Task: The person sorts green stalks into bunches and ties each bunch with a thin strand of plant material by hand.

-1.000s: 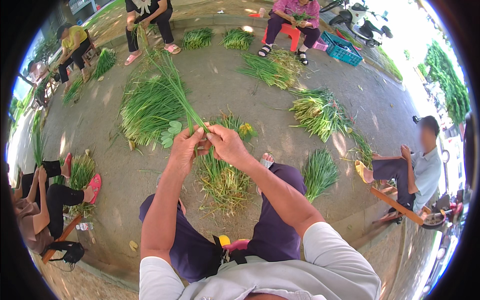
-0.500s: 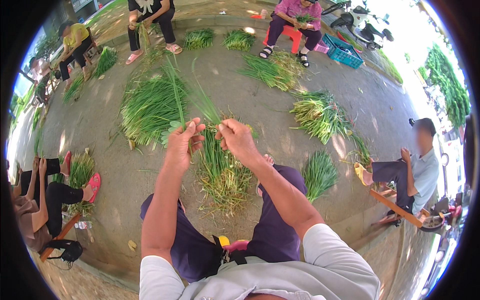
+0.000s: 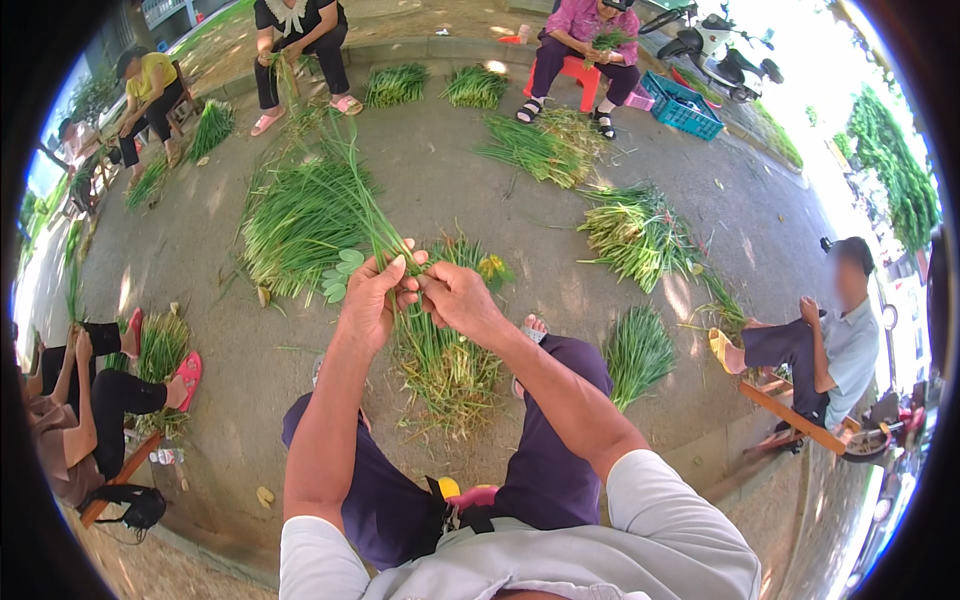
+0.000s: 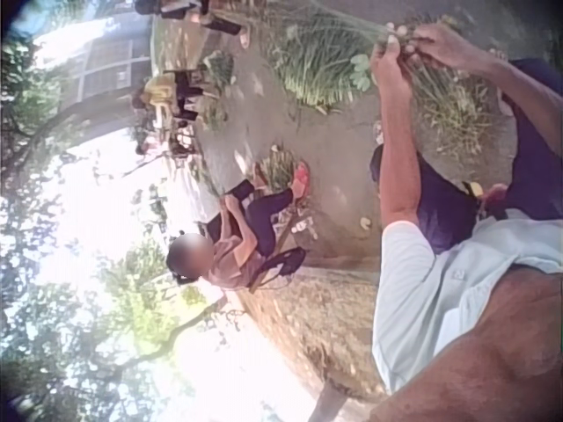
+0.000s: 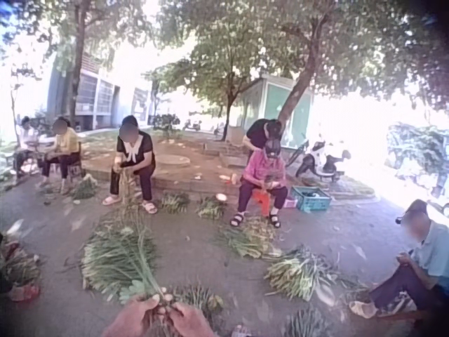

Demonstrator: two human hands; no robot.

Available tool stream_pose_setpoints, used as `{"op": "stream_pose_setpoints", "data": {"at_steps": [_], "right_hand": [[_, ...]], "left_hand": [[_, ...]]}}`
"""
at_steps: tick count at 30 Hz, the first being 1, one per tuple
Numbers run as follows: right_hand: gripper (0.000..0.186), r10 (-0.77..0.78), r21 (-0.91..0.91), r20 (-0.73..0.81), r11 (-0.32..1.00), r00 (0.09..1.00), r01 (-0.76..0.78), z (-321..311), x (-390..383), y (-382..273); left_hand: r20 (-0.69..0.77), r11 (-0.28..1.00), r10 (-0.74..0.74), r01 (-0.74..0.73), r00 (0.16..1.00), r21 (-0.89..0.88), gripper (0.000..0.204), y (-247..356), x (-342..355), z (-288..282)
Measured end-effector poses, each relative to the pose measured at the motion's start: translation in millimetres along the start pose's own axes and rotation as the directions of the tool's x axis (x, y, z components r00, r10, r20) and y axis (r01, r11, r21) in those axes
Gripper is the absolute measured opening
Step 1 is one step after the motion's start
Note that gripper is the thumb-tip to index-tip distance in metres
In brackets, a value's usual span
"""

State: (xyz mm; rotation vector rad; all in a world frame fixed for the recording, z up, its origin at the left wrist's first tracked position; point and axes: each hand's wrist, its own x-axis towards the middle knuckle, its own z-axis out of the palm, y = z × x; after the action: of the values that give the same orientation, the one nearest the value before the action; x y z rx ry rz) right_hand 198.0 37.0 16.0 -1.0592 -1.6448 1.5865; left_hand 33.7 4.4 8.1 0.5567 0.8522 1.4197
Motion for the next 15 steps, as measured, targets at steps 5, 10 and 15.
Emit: {"op": "stream_pose_setpoints", "data": {"at_steps": [5, 10, 15], "right_hand": [[0.022, -0.119, -0.202, 0.046, 0.971, 0.992, 0.126, -3.7, 2.8, 10.9], [0.021, -0.196, -0.6, 0.188, 0.753, 0.962, 0.271, -7.6, 3.9, 28.9], [0.017, -0.167, -0.741, 0.174, 0.627, 0.971, 0.241, -11.8, -3.1, 40.3]], "left_hand": [[-0.037, 1.0, -0.016, 0.017, 0.999, 0.021, 0.027, -3.2, 4.0, -5.0], [-0.147, 0.998, 0.067, -0.069, 0.987, -0.01, 0.02, 1.0, 11.8, -18.8], [-0.183, 0.991, 0.109, -0.122, 0.977, -0.059, 0.02, 14.7, 9.4, -28.8]]}}
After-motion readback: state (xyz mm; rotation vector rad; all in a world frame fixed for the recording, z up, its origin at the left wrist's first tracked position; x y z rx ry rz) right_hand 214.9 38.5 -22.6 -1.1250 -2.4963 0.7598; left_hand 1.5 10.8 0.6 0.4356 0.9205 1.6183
